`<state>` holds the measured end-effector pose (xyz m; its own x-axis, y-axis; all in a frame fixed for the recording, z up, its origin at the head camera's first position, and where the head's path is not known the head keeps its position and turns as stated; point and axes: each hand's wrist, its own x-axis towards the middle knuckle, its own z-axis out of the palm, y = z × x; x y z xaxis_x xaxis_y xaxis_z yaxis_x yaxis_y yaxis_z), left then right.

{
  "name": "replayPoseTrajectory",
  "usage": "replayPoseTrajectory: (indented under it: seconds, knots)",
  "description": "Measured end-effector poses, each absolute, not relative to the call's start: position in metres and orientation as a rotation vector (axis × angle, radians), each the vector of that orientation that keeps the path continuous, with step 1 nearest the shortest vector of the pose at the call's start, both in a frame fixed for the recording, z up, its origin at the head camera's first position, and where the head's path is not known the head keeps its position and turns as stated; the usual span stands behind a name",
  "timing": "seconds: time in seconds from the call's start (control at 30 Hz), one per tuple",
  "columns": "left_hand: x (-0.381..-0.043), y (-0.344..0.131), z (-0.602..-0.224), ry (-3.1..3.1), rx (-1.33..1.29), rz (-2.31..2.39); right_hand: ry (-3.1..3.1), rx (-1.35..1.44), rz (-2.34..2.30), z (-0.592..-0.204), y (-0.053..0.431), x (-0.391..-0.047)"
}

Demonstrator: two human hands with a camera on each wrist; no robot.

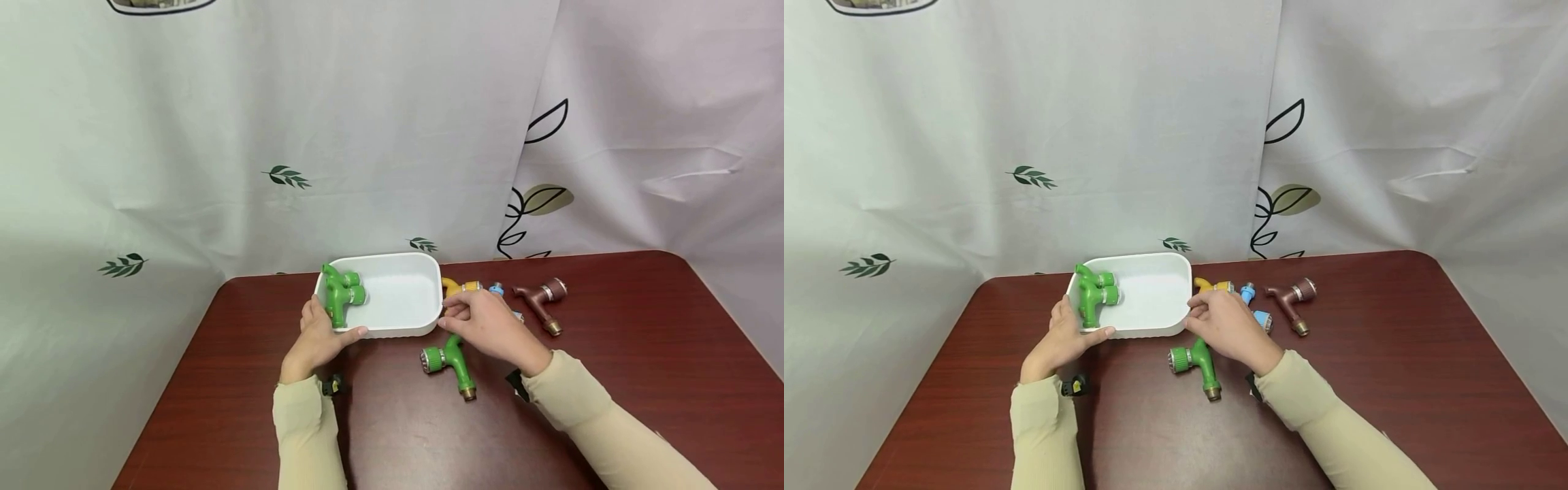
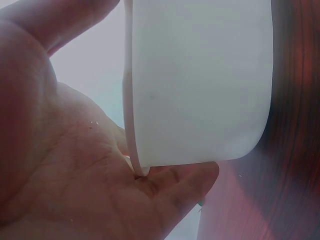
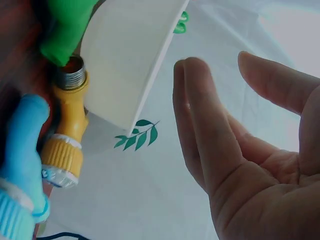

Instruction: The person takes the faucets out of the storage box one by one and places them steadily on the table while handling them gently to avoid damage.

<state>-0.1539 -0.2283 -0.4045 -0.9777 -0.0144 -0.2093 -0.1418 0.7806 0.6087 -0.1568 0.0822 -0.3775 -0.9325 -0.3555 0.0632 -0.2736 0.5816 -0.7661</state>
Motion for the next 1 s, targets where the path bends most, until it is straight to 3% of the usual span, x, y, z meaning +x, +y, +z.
replayPoseTrajectory:
  seconds: [0.5,1.0]
  knots:
    - [-0.152,-0.228,-0.404,2.774,-0.131,0.973,2.745,-0.549,-1.288,-0.369,0.043,-0.173]
    - [-0.153,-0.227,-0.405,2.781,-0.131,0.973,2.973,-0.691,-0.999,-0.366,0.006,-0.186]
